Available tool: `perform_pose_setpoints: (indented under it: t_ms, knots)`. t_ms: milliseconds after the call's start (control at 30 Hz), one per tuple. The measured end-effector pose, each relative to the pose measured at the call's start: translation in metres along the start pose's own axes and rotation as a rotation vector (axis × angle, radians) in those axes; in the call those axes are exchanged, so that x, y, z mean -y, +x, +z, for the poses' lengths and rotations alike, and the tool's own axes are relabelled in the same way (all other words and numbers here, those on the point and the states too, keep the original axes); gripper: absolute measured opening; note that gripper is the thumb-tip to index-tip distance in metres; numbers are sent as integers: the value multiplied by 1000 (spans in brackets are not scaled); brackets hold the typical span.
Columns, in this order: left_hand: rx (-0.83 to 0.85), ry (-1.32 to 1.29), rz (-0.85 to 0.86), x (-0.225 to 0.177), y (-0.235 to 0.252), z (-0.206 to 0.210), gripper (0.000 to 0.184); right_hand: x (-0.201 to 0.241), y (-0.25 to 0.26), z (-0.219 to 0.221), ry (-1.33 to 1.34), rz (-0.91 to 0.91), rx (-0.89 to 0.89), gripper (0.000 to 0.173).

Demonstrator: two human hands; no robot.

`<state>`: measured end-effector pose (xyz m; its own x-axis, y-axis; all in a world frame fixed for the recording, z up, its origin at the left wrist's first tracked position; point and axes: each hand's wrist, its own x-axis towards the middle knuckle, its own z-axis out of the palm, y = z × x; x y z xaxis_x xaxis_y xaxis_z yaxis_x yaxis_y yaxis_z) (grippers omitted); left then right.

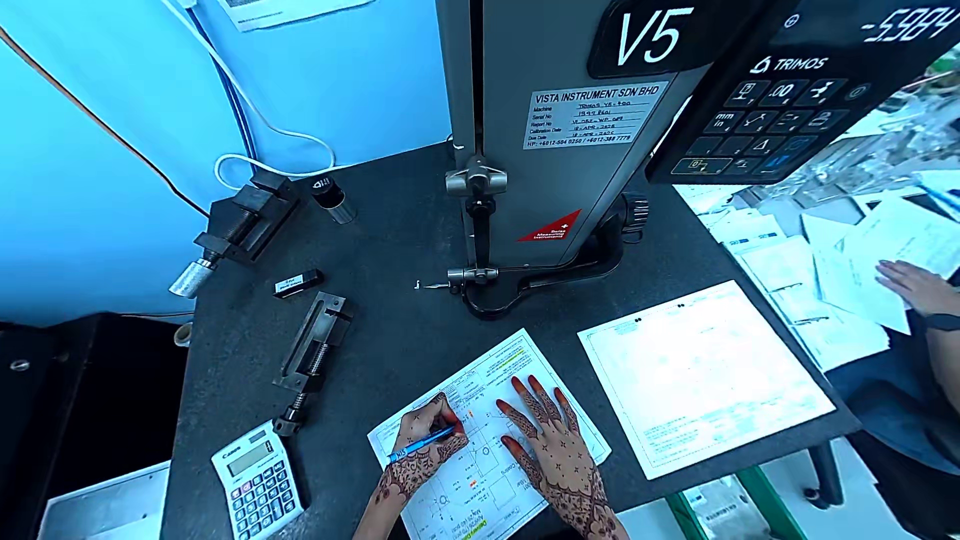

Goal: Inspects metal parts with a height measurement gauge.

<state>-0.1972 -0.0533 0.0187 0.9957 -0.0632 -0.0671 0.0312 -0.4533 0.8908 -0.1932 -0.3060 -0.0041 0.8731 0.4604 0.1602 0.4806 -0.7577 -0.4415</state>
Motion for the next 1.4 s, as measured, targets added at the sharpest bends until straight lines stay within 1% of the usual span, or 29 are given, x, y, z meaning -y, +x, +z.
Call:
perform_pose_setpoints:
  t_ms: [333, 433, 533, 1033, 1100, 1167, 1200, 1267, 1300, 1367, 1400]
  knots:
    - [-30, -5, 16, 2, 0, 2, 17, 0, 0, 0, -25, 4, 20, 45]
    - [-41, 14, 29, 3, 0, 3, 20, 0, 0, 0, -25, -1, 11, 45]
    - [-38, 46, 17, 1, -1, 3, 21, 0, 0, 0, -22, -12, 1, 45]
    - [-17, -13, 6, 2, 0, 2, 19, 0, 2, 0, -19, -4, -4, 44]
    - [-53, -122, 28, 4, 0, 2, 16, 1, 2, 1, -22, -4, -5, 44]
    - [-162, -236, 74, 8, -1, 2, 13, 0, 2, 1, -27, -9, -7, 45]
    - [-234, -250, 94, 9, -1, 3, 14, 0, 2, 1, -26, -9, -10, 45]
    - [-355, -184, 114, 5, 1, 3, 18, 1, 2, 1, -28, -6, -7, 45]
    - [-368, -105, 125, 2, 2, 3, 24, 1, 2, 2, -30, -6, -7, 45]
    - [-320, 119, 198, 4, 2, 5, 35, 1, 2, 2, -38, -6, -9, 46]
    - [-286, 238, 252, 6, 1, 7, 35, 1, 3, 1, -42, -11, -9, 46]
